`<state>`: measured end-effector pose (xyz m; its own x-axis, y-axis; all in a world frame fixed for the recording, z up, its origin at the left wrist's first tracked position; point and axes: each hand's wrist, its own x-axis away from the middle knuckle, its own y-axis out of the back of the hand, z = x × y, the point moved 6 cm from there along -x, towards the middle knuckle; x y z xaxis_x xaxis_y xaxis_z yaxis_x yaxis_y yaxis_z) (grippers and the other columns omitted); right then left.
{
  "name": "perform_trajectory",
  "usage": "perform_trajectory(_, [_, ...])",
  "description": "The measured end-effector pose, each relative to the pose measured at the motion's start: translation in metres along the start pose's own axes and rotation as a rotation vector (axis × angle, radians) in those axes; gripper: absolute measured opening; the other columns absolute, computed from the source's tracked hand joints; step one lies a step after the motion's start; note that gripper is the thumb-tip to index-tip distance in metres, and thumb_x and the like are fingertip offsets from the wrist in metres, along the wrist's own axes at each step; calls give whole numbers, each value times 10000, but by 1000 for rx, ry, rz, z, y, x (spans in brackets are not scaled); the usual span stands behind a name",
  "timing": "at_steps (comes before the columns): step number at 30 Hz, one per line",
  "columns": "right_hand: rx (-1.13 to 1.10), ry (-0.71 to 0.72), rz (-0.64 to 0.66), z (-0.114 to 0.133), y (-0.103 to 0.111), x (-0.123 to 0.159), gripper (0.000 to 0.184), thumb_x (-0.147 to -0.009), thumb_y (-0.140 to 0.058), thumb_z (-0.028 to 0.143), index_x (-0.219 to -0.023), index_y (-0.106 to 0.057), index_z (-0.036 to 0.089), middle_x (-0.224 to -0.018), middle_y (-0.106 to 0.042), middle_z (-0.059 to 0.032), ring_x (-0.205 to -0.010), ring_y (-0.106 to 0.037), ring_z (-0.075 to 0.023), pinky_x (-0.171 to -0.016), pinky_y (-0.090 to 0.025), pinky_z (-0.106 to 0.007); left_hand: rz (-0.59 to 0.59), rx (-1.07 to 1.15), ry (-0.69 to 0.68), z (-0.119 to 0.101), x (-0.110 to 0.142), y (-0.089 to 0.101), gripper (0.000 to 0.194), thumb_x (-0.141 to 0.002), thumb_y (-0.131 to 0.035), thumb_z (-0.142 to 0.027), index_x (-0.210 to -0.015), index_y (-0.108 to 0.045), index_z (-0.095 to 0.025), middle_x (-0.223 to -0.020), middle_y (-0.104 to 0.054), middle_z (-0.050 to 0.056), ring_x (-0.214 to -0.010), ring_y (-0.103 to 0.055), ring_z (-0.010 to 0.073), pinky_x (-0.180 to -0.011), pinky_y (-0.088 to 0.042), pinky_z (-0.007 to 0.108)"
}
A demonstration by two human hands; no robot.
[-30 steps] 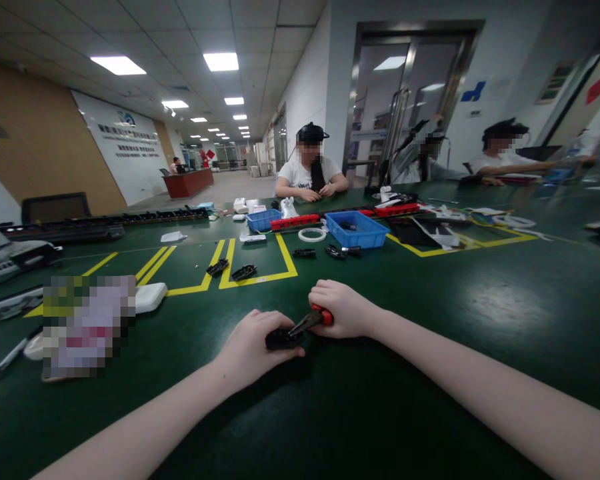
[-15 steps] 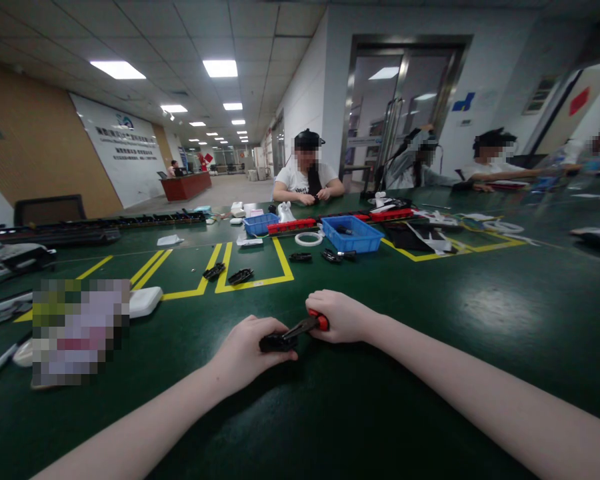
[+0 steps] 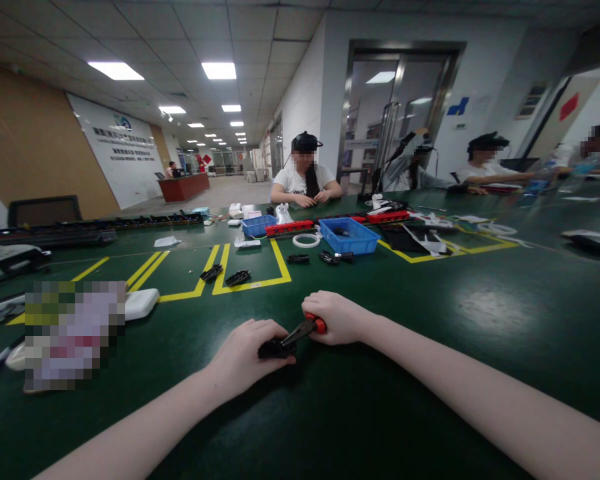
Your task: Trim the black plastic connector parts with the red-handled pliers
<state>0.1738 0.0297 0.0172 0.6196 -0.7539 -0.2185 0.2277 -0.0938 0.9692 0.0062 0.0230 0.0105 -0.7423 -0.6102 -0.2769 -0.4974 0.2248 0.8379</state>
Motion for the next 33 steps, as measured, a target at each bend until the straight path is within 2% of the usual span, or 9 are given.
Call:
perform_trajectory(7, [6,5,5,1,0,0,250,-736,-686,241,-702,-439,232,-757,-573,-15,-717,-532,-175,-688,-413,-306,-15,-74,-54,2,2,-3,114,-902,-670,-274,-1001,-663,-220,-941,-699,18,-849,-638,199,-739,-474,301])
perform_trajectory(14, [5,6,3,2,2,0,252,-746,-686,234,-703,-437,231,-753,-576,-13,-703,-531,-170,-681,-406,-304,13,27,-42,-2,3,-3,111,-921,-629,-203,-1032,-638,-210,-991,-685,26,-909,-647,193,-784,-510,303])
perform_trajectory(20, [24,2,-12,2,2,0,232,-746,-687,257,-717,-459,226,-762,-584,-16,-714,-537,-175,-687,-400,-307,4,55,-42,1,2,-3,111,-914,-640,-244,-1020,-645,-212,-971,-687,23,-879,-640,191,-760,-480,301])
perform_trajectory(25, [77,-32,-54,0,2,0,214,-749,-683,288,-738,-481,221,-783,-593,-34,-733,-529,-192,-687,-379,-321,-37,-3,-41,-1,0,2,213,-860,-681,-286,-1059,-658,-214,-983,-705,16,-892,-636,209,-822,-425,360])
perform_trajectory(29, [120,-50,-72,0,2,0,197,-758,-677,309,-755,-505,213,-808,-607,-47,-753,-527,-200,-690,-362,-325,-20,1,-30,-5,1,5,356,-856,-646,-271,-1209,-637,-228,-1069,-699,34,-959,-630,228,-856,-417,377])
perform_trajectory(33, [165,-79,-86,0,3,0,185,-767,-668,326,-767,-525,209,-814,-612,-57,-767,-520,-210,-699,-349,-332,-13,0,-16,-6,1,5,395,-846,-614,-234,-1240,-631,-224,-1051,-675,35,-947,-611,231,-853,-425,382])
